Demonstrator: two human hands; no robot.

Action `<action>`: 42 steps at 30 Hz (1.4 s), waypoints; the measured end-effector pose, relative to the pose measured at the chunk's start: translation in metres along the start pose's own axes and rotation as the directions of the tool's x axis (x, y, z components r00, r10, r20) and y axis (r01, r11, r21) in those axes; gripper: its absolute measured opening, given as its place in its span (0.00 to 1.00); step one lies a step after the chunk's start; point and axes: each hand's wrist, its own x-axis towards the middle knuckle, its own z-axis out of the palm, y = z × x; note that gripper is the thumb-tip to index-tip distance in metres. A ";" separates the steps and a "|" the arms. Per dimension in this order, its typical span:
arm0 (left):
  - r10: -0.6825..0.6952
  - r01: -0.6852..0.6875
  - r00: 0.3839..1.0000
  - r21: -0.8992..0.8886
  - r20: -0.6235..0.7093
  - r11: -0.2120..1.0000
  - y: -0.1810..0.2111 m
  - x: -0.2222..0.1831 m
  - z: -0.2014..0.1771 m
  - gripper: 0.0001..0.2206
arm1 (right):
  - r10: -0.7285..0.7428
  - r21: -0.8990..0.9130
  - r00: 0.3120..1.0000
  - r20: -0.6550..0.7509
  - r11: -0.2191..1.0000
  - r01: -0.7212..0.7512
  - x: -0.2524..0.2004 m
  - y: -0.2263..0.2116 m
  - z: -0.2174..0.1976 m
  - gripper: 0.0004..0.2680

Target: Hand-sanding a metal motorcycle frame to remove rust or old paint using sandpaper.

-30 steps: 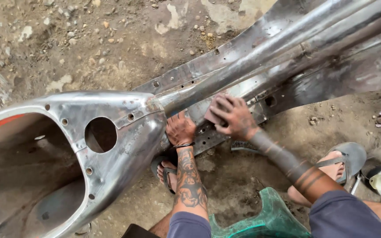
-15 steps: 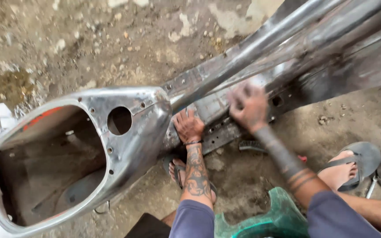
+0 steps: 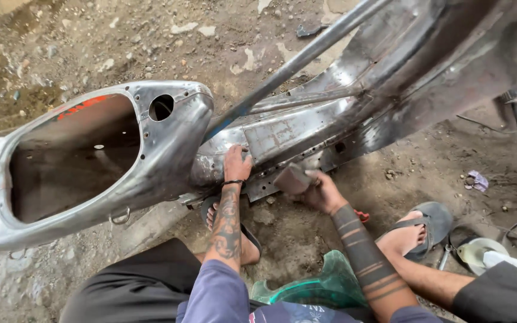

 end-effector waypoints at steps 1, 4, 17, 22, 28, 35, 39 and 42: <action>-0.062 0.074 0.994 -0.145 0.086 0.987 0.006 -0.005 -0.007 0.11 | -0.039 -0.079 0.998 0.050 0.996 0.043 -0.013 -0.009 0.013 0.12; -0.104 0.191 0.962 -0.352 0.253 0.916 0.052 -0.029 -0.045 0.21 | -0.097 -0.173 0.992 0.076 0.979 0.109 -0.013 -0.022 0.011 0.13; 0.274 -0.165 0.947 -0.476 0.169 0.864 0.196 -0.104 -0.163 0.23 | -0.200 -0.226 0.959 0.200 0.943 0.244 -0.112 -0.008 0.104 0.20; 0.247 -0.117 0.945 -0.483 0.215 0.868 0.161 -0.119 -0.180 0.20 | -0.180 -0.448 0.939 0.292 0.842 0.301 -0.163 0.022 0.132 0.26; 0.207 -0.089 0.883 -0.282 0.421 0.955 0.147 -0.173 -0.236 0.19 | -0.222 -0.764 0.878 0.425 0.432 0.479 -0.095 0.026 0.092 0.17; 0.237 -0.225 0.928 -0.075 0.286 0.971 0.100 -0.179 -0.279 0.21 | -0.603 -0.616 0.698 0.385 0.395 0.681 -0.163 -0.006 0.143 0.12; 0.284 -0.269 0.954 -0.141 0.100 0.953 0.110 -0.168 -0.332 0.18 | -0.658 -0.508 0.668 0.347 0.467 0.724 -0.194 -0.031 0.178 0.14; 0.335 -0.332 0.942 -0.166 -0.007 0.929 0.113 -0.143 -0.356 0.16 | -0.683 -0.524 0.593 0.427 0.347 0.777 -0.231 -0.044 0.205 0.13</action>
